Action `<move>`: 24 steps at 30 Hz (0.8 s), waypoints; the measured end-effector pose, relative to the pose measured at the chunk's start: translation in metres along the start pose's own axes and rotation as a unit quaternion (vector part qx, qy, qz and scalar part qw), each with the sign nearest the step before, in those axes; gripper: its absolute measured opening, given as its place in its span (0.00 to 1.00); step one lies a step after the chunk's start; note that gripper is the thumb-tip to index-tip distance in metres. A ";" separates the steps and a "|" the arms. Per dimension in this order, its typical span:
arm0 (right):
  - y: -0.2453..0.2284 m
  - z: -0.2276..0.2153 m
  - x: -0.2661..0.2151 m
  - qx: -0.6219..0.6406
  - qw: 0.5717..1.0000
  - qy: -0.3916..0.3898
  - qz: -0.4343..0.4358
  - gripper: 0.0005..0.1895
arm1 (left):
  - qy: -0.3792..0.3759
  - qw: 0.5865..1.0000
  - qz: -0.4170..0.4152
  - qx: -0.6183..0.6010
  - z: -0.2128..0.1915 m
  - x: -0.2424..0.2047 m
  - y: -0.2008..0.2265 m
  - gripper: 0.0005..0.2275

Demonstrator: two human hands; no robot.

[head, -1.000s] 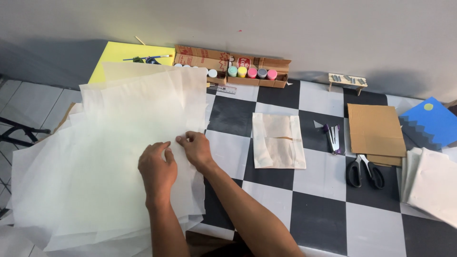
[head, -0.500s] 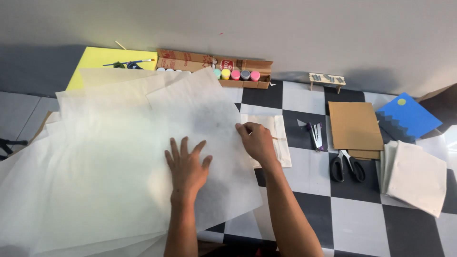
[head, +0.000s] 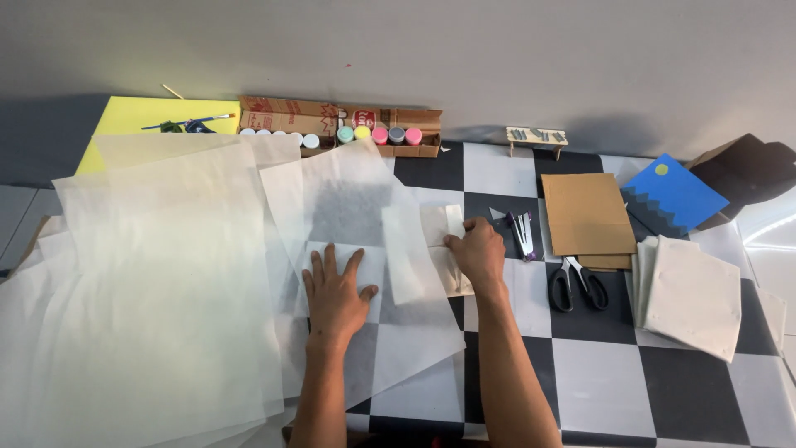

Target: Wrapping rectangular cardboard pieces in white tissue paper and securing the folds with a stapler.

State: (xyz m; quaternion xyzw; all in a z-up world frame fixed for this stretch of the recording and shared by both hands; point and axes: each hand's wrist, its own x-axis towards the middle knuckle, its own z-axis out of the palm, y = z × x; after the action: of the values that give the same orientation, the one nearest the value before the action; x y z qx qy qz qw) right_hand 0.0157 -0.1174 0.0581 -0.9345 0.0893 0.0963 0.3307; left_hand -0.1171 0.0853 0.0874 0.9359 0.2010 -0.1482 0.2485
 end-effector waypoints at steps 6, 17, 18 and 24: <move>0.009 0.020 0.016 -0.074 0.997 -0.002 0.011 0.27 | 0.000 1.000 0.003 0.019 0.005 -0.001 0.004 0.28; 0.019 -0.038 0.012 0.090 0.996 0.003 -0.001 0.26 | -0.013 0.999 0.026 0.022 0.008 -0.002 0.010 0.28; 0.020 -0.052 0.008 0.125 0.991 0.032 -0.020 0.23 | -0.017 0.999 0.033 0.026 0.010 0.000 0.012 0.28; 0.026 -0.108 -0.010 0.289 0.886 0.304 -0.197 0.15 | -0.023 0.995 0.088 0.029 0.024 0.005 0.045 0.28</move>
State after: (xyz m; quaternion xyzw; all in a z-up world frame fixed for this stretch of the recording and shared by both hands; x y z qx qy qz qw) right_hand 0.0132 -0.2044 0.1274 -0.7795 0.0230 -0.2899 0.5548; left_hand -0.0969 0.0379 0.0838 0.9531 0.1080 -0.1532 0.2377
